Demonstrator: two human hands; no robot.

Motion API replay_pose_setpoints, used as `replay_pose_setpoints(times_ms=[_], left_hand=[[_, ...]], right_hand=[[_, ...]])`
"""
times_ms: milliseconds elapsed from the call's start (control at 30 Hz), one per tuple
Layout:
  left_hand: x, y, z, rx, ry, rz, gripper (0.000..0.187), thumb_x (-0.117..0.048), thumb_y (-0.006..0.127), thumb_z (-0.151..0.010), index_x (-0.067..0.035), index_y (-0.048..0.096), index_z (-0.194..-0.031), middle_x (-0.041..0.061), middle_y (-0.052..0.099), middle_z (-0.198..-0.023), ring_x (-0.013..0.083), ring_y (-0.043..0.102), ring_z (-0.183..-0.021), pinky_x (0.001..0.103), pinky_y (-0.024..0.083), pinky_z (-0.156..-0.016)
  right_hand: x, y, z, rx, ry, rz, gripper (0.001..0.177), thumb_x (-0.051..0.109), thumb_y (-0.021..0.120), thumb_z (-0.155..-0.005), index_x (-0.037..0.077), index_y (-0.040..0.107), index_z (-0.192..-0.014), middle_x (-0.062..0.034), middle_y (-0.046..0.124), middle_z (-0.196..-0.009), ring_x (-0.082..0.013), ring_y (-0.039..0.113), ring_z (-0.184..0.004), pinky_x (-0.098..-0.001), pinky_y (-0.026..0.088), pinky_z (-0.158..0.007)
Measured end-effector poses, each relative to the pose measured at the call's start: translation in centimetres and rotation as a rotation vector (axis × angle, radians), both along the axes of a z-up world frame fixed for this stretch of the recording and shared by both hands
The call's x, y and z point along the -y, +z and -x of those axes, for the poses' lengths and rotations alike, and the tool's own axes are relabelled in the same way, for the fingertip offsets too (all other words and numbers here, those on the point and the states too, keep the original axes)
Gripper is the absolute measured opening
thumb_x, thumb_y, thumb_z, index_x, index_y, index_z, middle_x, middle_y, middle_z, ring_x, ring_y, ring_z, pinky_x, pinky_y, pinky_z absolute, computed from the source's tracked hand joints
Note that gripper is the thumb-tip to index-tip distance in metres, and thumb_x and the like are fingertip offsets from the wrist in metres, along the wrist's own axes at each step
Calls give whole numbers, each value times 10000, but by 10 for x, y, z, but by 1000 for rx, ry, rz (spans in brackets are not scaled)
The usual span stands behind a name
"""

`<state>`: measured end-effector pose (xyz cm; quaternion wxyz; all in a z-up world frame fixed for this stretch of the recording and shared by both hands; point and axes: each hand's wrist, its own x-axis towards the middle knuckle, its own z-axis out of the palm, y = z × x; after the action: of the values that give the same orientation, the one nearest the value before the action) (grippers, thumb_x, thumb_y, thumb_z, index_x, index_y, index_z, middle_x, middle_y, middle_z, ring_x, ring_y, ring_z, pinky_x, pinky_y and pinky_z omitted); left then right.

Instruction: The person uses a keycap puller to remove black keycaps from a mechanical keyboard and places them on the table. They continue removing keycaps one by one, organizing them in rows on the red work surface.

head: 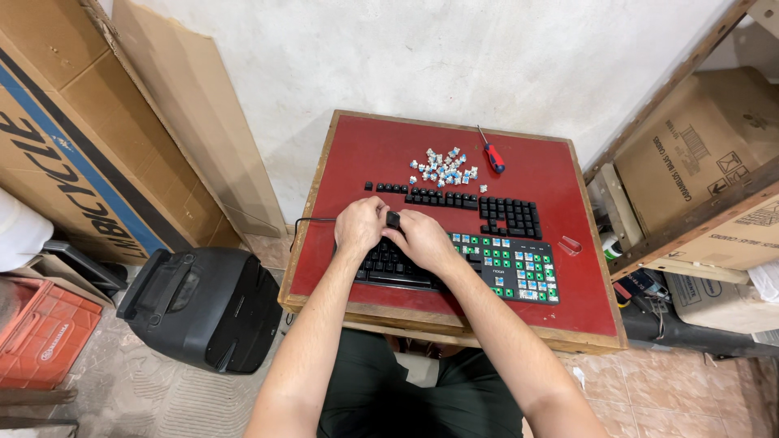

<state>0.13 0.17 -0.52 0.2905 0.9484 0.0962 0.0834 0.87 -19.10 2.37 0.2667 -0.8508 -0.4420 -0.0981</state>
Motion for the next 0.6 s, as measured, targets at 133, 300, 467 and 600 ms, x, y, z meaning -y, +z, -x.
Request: replay_pose_setpoints(times_ms=[133,300,467,600], left_hand=[[1,2,4,29,10,10,265,-392,641,-1085,-212,832,-1128,26,807,-1011,263,796,-1096,459,670,-931],[0,-9,-3,87,8,-25,236,-391,666,-1076,-226,832,-1113,11,805,-990,252,802,-1083,454,680,-912],[3,-5,3,179,-54,-10,256,-393,696,-973,-325,803,-1195,-70,771,-986,168,764,-1082,395,655,-961],[4,-8,9,454,-203,-37,476,-342,825,-799,-321,801,-1274,-74,781,-1009,175,759,-1048,384,646,-956]], right_hand=[[-4,-19,-9,-3,-7,-124,276,297,706,-1140,35,748,-1062,-123,742,-937,-348,796,-952,-441,663,-852],[1,-76,-52,-50,-76,-574,300,340,662,-1178,99,726,-1012,-39,679,-844,-182,744,-596,-302,614,-546],[9,-45,-36,-293,-170,-776,187,202,724,-1142,31,761,-1076,-107,730,-799,-200,758,-527,-285,621,-470],[15,-45,-35,-486,-249,-903,137,126,765,-1105,-10,777,-1097,-214,806,-866,-229,794,-605,-280,651,-478]])
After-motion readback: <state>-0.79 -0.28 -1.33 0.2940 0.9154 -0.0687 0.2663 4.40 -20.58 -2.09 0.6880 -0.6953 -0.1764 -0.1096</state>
